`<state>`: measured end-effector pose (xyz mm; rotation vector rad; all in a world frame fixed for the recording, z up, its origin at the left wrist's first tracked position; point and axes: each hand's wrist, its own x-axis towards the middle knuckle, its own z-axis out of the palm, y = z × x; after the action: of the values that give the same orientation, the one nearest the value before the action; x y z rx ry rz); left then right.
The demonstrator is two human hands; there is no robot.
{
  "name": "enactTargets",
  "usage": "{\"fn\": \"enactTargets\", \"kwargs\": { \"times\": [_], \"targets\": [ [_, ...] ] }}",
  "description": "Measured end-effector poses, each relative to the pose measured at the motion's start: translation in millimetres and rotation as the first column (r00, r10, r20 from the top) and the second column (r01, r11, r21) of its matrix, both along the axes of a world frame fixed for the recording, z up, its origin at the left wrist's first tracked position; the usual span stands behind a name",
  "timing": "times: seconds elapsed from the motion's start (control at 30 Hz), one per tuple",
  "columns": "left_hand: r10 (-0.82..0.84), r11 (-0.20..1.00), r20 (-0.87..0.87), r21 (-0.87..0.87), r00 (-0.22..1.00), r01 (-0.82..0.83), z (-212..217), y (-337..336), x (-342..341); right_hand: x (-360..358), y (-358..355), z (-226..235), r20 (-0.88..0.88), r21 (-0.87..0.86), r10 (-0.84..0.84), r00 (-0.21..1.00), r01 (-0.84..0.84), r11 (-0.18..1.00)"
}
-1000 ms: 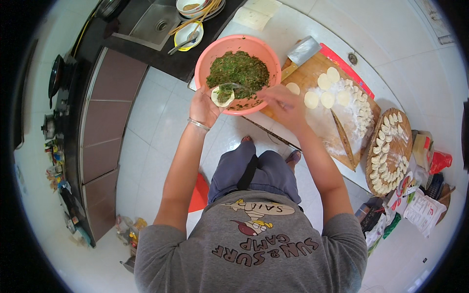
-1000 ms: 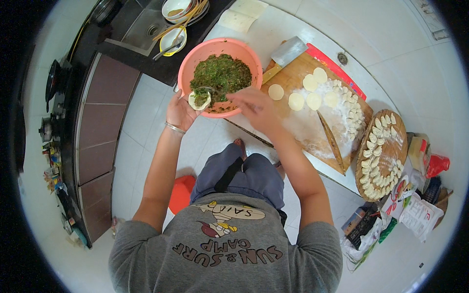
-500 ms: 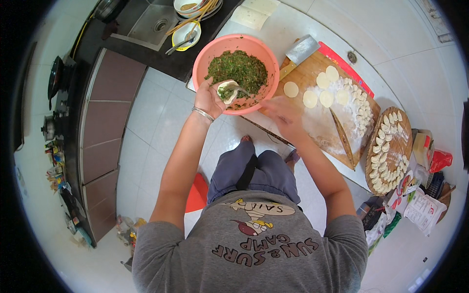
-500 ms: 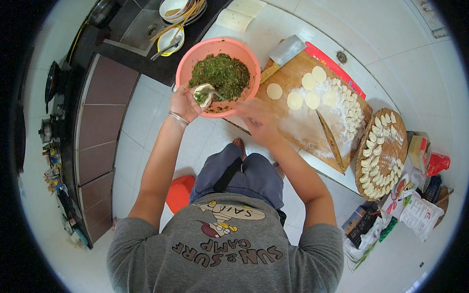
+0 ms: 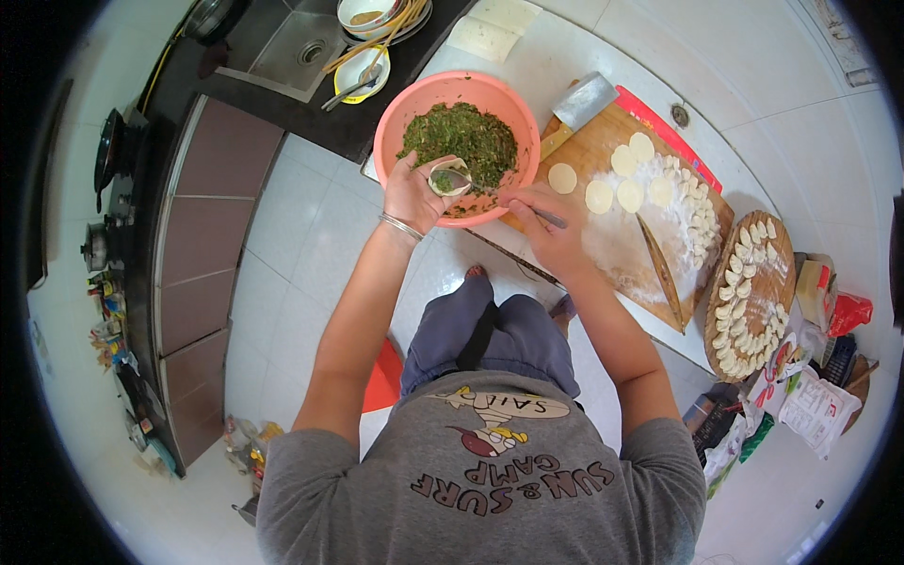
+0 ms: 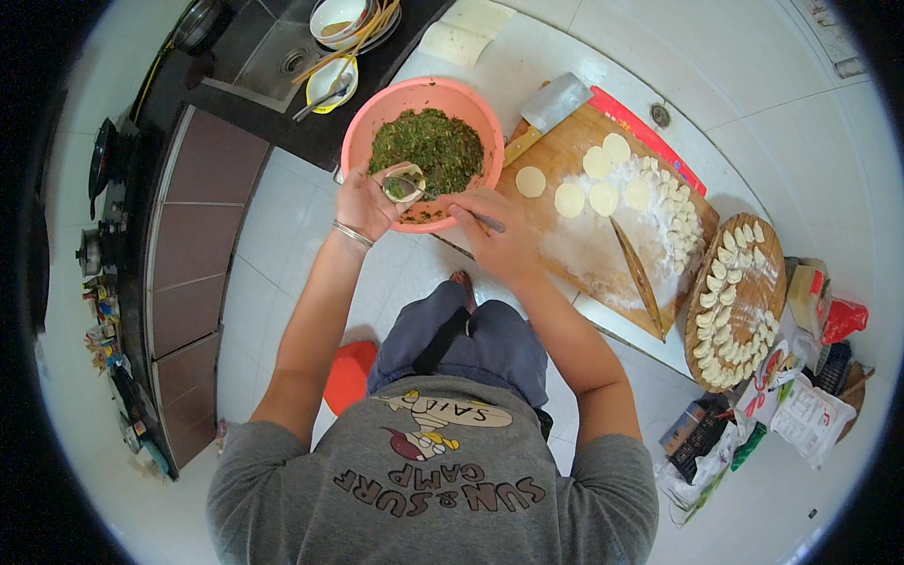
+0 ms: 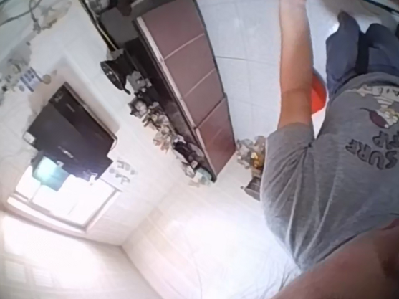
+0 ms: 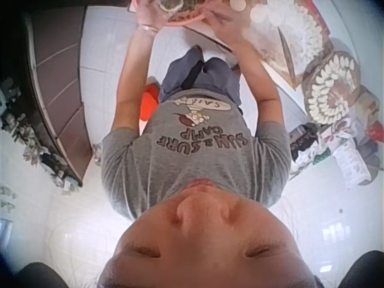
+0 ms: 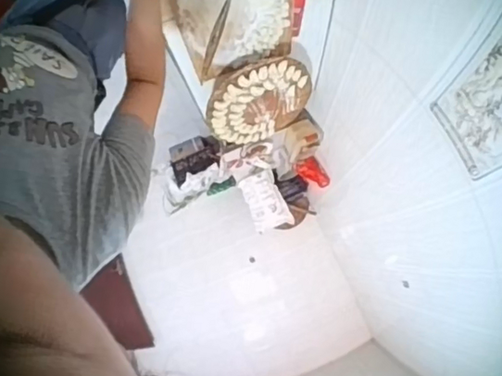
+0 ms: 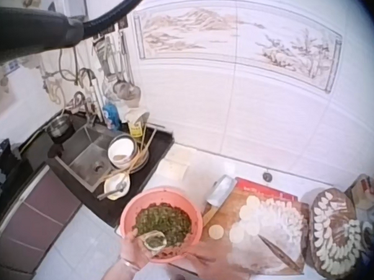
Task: The person fills circular dough wrappers with a green vegetable mixture using a spoon and folds them into dumplings by hand. The finished dumplings are placed in neat rows on a wooden board.
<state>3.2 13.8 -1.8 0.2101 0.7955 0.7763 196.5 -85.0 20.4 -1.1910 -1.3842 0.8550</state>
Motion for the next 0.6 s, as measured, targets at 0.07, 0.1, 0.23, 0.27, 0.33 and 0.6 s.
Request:
{"fn": "enactTargets", "kwargs": {
  "times": [0.07, 0.1, 0.23, 0.27, 0.33, 0.6],
  "targets": [
    [0.014, 1.0, -0.017, 0.019, 1.0, -0.013, 2, -2, 4, -3, 2, -2, 0.031, 0.01, -0.013, 0.999, 0.012, 1.0],
    [0.017, 0.999, -0.016, 0.033, 1.0, -0.017, 1, -2, 5, -5, 4, -3, 0.041, 0.011, -0.027, 0.999, 0.027, 1.0],
    [0.041, 0.998, 0.024, 0.05, 0.999, -0.043, 1, -4, 9, -5, 7, 2, -0.091, -0.071, -0.086, 0.992, 0.079, 0.994],
    [0.056, 0.997, 0.029, 0.058, 0.998, -0.058, 2, -4, 10, -3, 9, 3, -0.046, -0.034, -0.082, 0.996, 0.081, 0.996],
    [0.087, 0.994, 0.041, 0.071, 0.995, -0.089, 7, -7, 13, 3, 10, 4, 0.046, 0.036, -0.08, 0.996, 0.079, 0.996],
    [0.041, 0.997, 0.023, 0.065, 0.999, -0.043, -2, -5, 8, 11, 16, 13, 0.339, 0.26, 0.075, 0.938, -0.17, 0.951]
  ]
}}
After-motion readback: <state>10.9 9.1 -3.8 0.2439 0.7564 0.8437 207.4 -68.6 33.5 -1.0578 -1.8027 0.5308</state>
